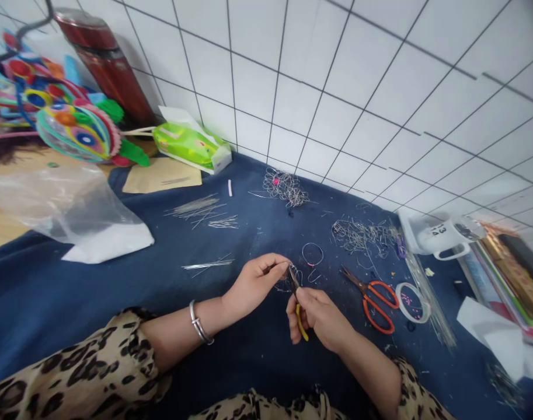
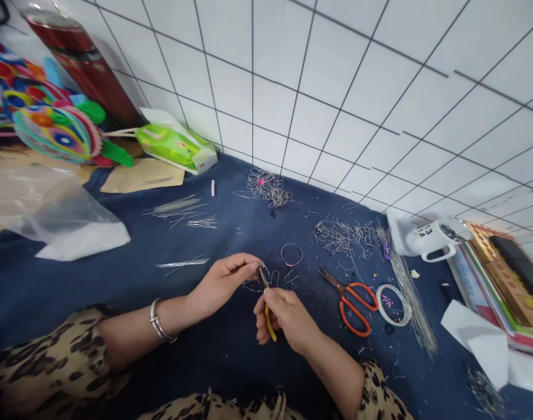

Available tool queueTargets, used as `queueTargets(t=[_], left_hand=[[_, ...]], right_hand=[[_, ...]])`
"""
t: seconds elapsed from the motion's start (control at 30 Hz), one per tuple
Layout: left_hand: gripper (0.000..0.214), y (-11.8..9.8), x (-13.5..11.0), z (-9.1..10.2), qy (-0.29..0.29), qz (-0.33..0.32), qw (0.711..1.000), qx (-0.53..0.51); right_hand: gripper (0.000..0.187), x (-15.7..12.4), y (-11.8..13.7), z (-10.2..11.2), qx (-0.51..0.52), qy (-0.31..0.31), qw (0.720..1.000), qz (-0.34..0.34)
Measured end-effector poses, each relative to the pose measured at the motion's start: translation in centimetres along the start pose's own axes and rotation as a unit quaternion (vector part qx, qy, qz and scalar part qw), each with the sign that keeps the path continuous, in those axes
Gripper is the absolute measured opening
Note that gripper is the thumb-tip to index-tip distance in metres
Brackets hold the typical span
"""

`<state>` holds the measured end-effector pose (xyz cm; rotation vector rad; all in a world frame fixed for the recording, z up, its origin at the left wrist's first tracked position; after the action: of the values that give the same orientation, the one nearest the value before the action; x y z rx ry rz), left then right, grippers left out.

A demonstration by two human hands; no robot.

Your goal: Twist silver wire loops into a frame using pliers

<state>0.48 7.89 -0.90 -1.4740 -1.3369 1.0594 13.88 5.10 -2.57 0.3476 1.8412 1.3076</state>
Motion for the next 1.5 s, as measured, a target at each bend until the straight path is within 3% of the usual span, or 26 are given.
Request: queueTargets(t=[0.5, 0.8, 0.9, 1.0, 1.07, 1.17, 1.23, 1.27, 1.37, 1.5], left_hand=[[0.021, 0.2, 0.0, 0.1, -0.002, -0.001, 0.999, -0.034], [0.017, -0.1, -0.1, 0.3, -0.014, -0.008, 1.0, -0.023], [0.016, -0.4, -0.1, 0.2, -0.008, -0.011, 1.0, -0.014], [0.015, -0.5, -0.2, 0.2, -0.005, -0.015, 1.0, -0.004], [0.016, -0.4, -0.2, 0.2, -0.005, -0.01, 1.0, -0.002], [0.016, -0.2, -0.2, 0.1, -0.002, 0.0, 1.0, -0.002], [0.016, -0.1, -0.3, 0.0, 0.002, 0.001, 1.0, 0.0], [0.016, -0.1, -0.3, -0.1, 0.004, 0.002, 1.0, 0.001], [0.017, -0.1, -0.5, -0.2, 0.007, 0.004, 1.0, 0.005], [0.017, -0.3, -0.6, -0.4, 0.006, 0.004, 1.0, 0.011]], right_hand=[[0.038, -0.1, -0.1, -0.2, 0.051, -0.052, 0.997, 0.022], [0.042, -0.1, -0.2, -1.5, 0.147, 0.026, 0.989, 0.014], [0.041, -0.4, 0.2, -1.1, 0.085, 0.032, 0.996, 0.004], [0.039, -1.2, 1.6, 0.5, -0.092, -0.022, 0.995, 0.016], [0.036, -2.0, 3.3, 1.9, -0.285, -0.094, 0.952, 0.058], [0.03, -3.3, 6.2, 3.2, -0.561, -0.249, 0.776, 0.146], [0.028, -3.7, 7.0, 3.3, -0.661, -0.299, 0.668, 0.167], [0.028, -3.7, 7.1, 3.2, -0.693, -0.305, 0.63, 0.171], [0.028, -3.4, 6.9, 2.6, -0.753, -0.295, 0.563, 0.171], [0.027, -3.3, 7.0, 2.1, -0.788, -0.303, 0.511, 0.164]])
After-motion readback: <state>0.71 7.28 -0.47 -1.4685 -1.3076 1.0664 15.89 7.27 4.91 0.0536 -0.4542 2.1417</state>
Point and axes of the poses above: each hand's wrist, its own x-axis towards the middle knuckle, its own z-axis out of the back of the hand, y = z × x, the point moved 6 cm from there along x, towards the middle knuckle, and after that the axes turned 11 degrees about -x, right-handed, at the moved point
